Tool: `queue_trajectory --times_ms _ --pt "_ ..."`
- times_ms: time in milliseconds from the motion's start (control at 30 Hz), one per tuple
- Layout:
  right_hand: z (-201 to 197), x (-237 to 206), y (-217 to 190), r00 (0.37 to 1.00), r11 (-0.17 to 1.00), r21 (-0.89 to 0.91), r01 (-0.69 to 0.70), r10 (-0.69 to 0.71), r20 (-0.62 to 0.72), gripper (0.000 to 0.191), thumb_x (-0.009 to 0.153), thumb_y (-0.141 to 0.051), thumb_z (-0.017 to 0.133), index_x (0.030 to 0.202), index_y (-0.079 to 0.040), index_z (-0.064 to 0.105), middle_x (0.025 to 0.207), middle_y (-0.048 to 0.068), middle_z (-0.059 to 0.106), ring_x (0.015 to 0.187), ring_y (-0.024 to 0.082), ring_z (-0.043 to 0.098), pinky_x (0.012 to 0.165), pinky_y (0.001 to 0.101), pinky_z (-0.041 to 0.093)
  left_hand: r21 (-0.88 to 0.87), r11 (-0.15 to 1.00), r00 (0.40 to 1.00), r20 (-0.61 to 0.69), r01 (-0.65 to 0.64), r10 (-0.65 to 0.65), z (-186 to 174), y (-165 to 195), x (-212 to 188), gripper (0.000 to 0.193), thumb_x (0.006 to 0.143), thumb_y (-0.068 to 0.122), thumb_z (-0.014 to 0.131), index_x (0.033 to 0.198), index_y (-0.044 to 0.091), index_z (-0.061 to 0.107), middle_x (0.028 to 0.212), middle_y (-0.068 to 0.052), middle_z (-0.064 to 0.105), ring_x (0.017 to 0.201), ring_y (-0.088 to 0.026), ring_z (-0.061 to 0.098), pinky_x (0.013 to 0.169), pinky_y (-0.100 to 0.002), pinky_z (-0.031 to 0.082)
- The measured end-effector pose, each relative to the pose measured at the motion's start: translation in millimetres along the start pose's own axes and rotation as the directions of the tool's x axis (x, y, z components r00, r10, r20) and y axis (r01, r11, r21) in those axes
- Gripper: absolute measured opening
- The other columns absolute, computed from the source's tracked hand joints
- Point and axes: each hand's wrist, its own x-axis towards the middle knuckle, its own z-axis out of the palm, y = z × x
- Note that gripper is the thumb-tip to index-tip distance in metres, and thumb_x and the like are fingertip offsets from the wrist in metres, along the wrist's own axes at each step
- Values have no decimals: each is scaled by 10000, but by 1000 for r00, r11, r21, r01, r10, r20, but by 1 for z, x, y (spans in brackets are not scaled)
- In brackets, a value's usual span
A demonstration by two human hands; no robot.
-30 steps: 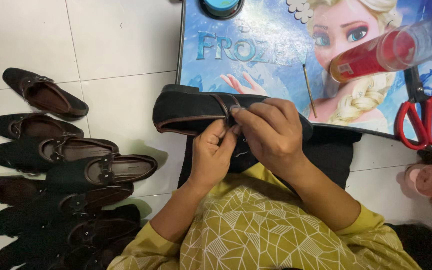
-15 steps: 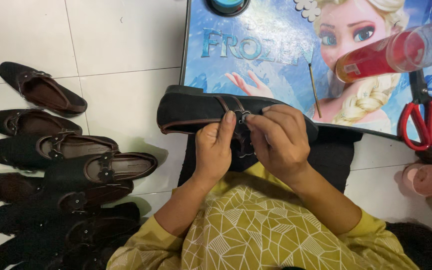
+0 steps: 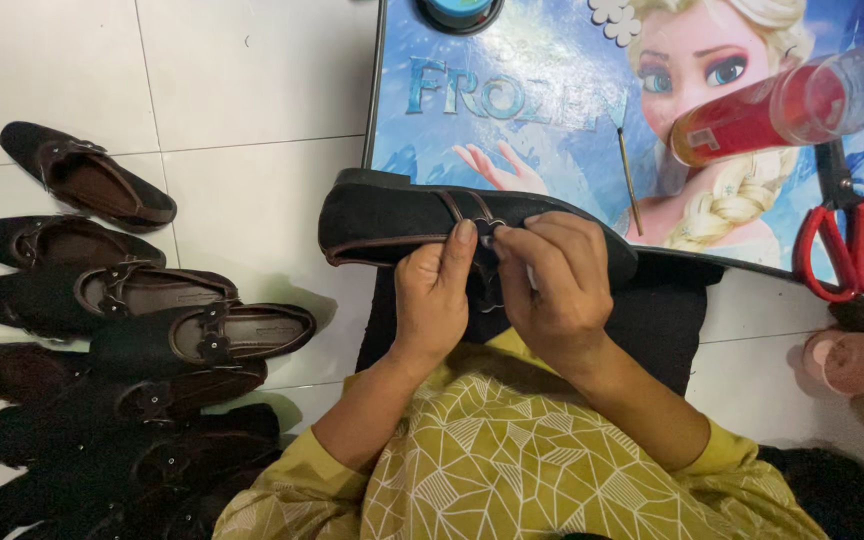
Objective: The person sits on the floor with a small lap desk and applies glue from a bottle using a small stick to the strap and edge areas of black shoe uppers, then presses the strap and flower decoration onto the shoe. They finish one shoe, set it with a pile of completed shoes on the floor, and pick up the next shoe to repeat the gluing and pressing.
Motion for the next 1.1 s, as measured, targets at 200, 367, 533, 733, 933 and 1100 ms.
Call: queue_trajectory --times_ms 200,367,533,733,933,1100 --pt "-18 6 5 972 971 129 -202 215 -93 217 985 131 748 1136 -4 670 1075 133 669 1010 279 688 884 340 563 8 999 999 -19 32 -32 -1 3 -2 521 1102 336 540 692 16 503 604 46 382 612 -47 323 514 -295 294" --pt "-13 10 2 988 996 0 92 -91 126 295 792 73 810 1057 -14 716 1006 124 651 1027 350 636 902 436 528 34 999 1000 -17 13 -12 2 1 1 494 1096 352 523 738 13 548 604 43 403 613 -48 346 511 -302 321" --pt "-19 9 5 984 998 59 36 -45 172 299 793 105 790 1053 -14 700 1032 123 643 1097 343 653 950 429 539 31 998 997 -42 60 -58 2 -1 2 516 1095 341 542 703 7 527 595 25 392 605 -57 336 501 -313 305" --pt "-21 12 5 994 996 85 -16 7 112 288 842 88 817 1091 -16 715 1045 131 662 1079 318 662 959 425 546 43 999 999 -48 19 -17 5 -2 3 493 1092 348 535 731 13 544 599 38 415 619 -42 353 504 -306 331" --pt "-30 6 18 980 978 204 -34 -8 200 234 857 57 777 1066 -23 708 1016 136 660 1071 299 673 1049 476 554 77 996 999 -42 34 -31 5 -2 6 540 1100 363 529 689 14 517 600 42 411 610 -44 361 509 -298 326" --pt "-44 -13 26 953 931 234 -280 300 -52 155 1005 58 753 1118 -41 715 1047 105 689 1048 239 674 996 389 552 2 1000 999 17 31 -31 1 3 9 514 1124 353 506 742 8 530 655 40 442 653 -47 370 552 -285 336"
